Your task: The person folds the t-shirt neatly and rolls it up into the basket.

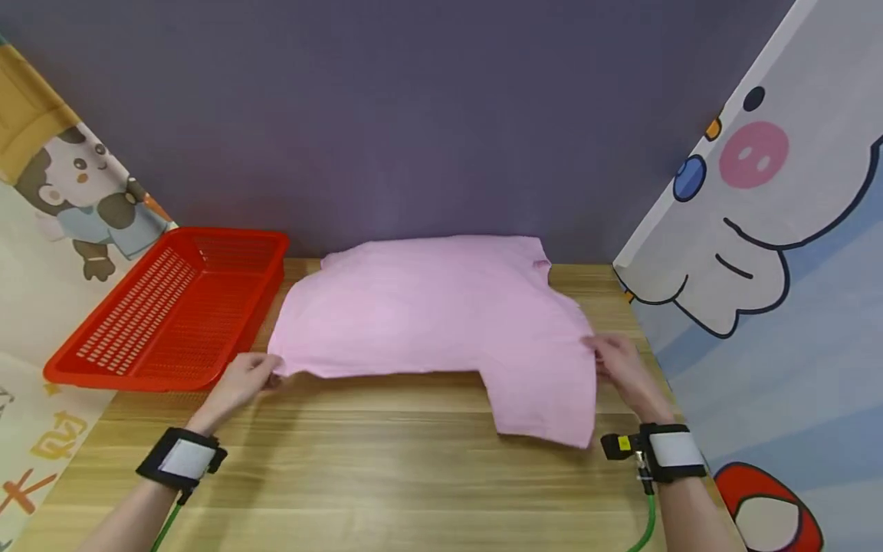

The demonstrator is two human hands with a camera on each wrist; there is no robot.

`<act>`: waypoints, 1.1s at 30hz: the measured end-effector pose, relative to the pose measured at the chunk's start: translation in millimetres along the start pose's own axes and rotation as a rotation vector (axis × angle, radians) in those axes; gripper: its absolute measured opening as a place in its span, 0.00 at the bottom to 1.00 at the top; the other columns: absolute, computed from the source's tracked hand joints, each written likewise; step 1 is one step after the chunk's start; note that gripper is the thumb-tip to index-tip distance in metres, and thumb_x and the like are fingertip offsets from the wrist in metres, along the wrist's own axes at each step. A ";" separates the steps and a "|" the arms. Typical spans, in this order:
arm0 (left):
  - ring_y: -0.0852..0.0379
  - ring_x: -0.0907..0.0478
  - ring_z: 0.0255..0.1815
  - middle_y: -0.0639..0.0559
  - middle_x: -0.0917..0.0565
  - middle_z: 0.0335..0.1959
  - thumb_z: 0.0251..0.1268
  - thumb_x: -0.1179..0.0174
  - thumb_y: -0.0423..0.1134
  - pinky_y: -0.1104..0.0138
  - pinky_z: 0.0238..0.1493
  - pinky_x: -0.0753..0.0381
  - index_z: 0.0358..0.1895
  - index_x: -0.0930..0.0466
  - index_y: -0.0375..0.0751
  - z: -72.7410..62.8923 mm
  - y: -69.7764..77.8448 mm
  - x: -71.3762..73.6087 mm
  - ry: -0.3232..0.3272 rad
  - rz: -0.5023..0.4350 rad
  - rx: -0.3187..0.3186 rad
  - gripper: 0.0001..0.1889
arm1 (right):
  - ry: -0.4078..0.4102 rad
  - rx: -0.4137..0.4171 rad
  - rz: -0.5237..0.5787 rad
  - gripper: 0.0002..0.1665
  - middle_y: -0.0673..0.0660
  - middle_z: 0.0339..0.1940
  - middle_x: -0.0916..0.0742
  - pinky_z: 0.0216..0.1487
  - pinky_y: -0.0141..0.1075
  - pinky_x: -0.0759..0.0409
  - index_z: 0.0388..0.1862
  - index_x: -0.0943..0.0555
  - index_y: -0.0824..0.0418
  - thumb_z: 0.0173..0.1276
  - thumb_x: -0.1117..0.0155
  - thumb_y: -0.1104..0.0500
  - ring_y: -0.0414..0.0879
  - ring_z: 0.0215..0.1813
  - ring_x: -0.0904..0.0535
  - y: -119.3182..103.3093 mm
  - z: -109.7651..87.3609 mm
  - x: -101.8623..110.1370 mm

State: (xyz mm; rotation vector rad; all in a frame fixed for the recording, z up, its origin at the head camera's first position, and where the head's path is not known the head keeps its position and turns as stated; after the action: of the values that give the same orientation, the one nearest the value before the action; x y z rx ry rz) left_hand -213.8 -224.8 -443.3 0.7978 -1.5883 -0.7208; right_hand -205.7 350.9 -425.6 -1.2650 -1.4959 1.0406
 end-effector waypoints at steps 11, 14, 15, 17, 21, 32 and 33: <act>0.45 0.24 0.33 0.42 0.21 0.32 0.57 0.34 0.36 0.57 0.33 0.25 0.37 0.25 0.37 -2.6 -10.6 -33.5 0.043 0.571 -0.219 0.10 | -0.057 -0.126 -0.809 0.14 0.49 0.19 0.26 0.23 0.33 0.33 0.28 0.26 0.61 0.70 0.38 0.54 0.42 0.21 0.32 63.9 10.9 -22.8; 0.38 0.24 0.52 0.36 0.21 0.52 0.58 0.30 0.37 0.47 0.54 0.22 0.52 0.24 0.36 5.8 0.0 -50.4 -0.007 0.512 -0.427 0.21 | -0.063 0.064 -0.883 0.10 0.53 0.28 0.20 0.30 0.35 0.28 0.37 0.22 0.63 0.68 0.35 0.56 0.45 0.30 0.26 49.6 22.0 -42.3; 0.35 0.26 0.59 0.33 0.24 0.59 0.58 0.29 0.38 0.43 0.60 0.25 0.57 0.25 0.36 8.0 0.8 -56.4 -0.051 0.485 -0.465 0.25 | -0.079 0.125 -0.899 0.10 0.54 0.33 0.17 0.35 0.38 0.25 0.41 0.20 0.63 0.68 0.34 0.57 0.46 0.35 0.24 47.6 24.6 -50.1; 0.30 0.36 0.71 0.31 0.32 0.70 0.58 0.28 0.42 0.37 0.71 0.36 0.67 0.29 0.35 11.9 -2.1 -67.2 -0.151 0.442 -0.499 0.34 | -0.112 0.244 -0.902 0.13 0.58 0.41 0.15 0.45 0.44 0.19 0.46 0.18 0.63 0.65 0.31 0.60 0.52 0.44 0.20 47.0 28.3 -64.2; 0.27 0.58 0.81 0.31 0.52 0.81 0.57 0.28 0.53 0.33 0.77 0.60 0.78 0.44 0.36 14.1 -20.9 -81.6 -0.309 0.427 -0.447 0.50 | -0.215 0.329 -0.901 0.30 0.71 0.65 0.22 0.69 0.65 0.32 0.61 0.22 0.67 0.62 0.27 0.60 0.70 0.68 0.29 57.5 28.3 -81.4; 0.38 0.74 0.84 0.42 0.69 0.84 0.46 0.33 0.73 0.44 0.79 0.81 0.82 0.59 0.45 11.1 -59.8 -92.5 -0.414 0.515 -0.317 0.66 | -0.470 0.176 -0.790 0.65 0.78 0.80 0.61 0.69 0.75 0.79 0.79 0.52 0.73 0.55 0.23 0.51 0.79 0.78 0.76 87.7 13.8 -85.0; 0.38 0.73 0.84 0.41 0.69 0.84 0.46 0.32 0.73 0.44 0.79 0.81 0.82 0.59 0.45 10.6 -59.9 -92.6 -0.411 0.510 -0.319 0.66 | -0.474 0.168 -0.794 0.66 0.78 0.80 0.62 0.69 0.75 0.80 0.79 0.53 0.73 0.55 0.22 0.50 0.78 0.78 0.76 88.9 13.7 -84.8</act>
State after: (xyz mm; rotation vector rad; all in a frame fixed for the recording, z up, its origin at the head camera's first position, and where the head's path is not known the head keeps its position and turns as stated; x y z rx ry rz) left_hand -207.8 -183.7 -546.0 -0.0057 -1.8757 -0.7603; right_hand -190.5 277.3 -523.8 -0.2268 -1.9710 0.9090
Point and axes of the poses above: each hand's wrist, its own z-axis towards the middle knuckle, its own x-axis out of the back of the hand, y = z × x, the point moved 7 cm from there along z, towards the middle knuckle
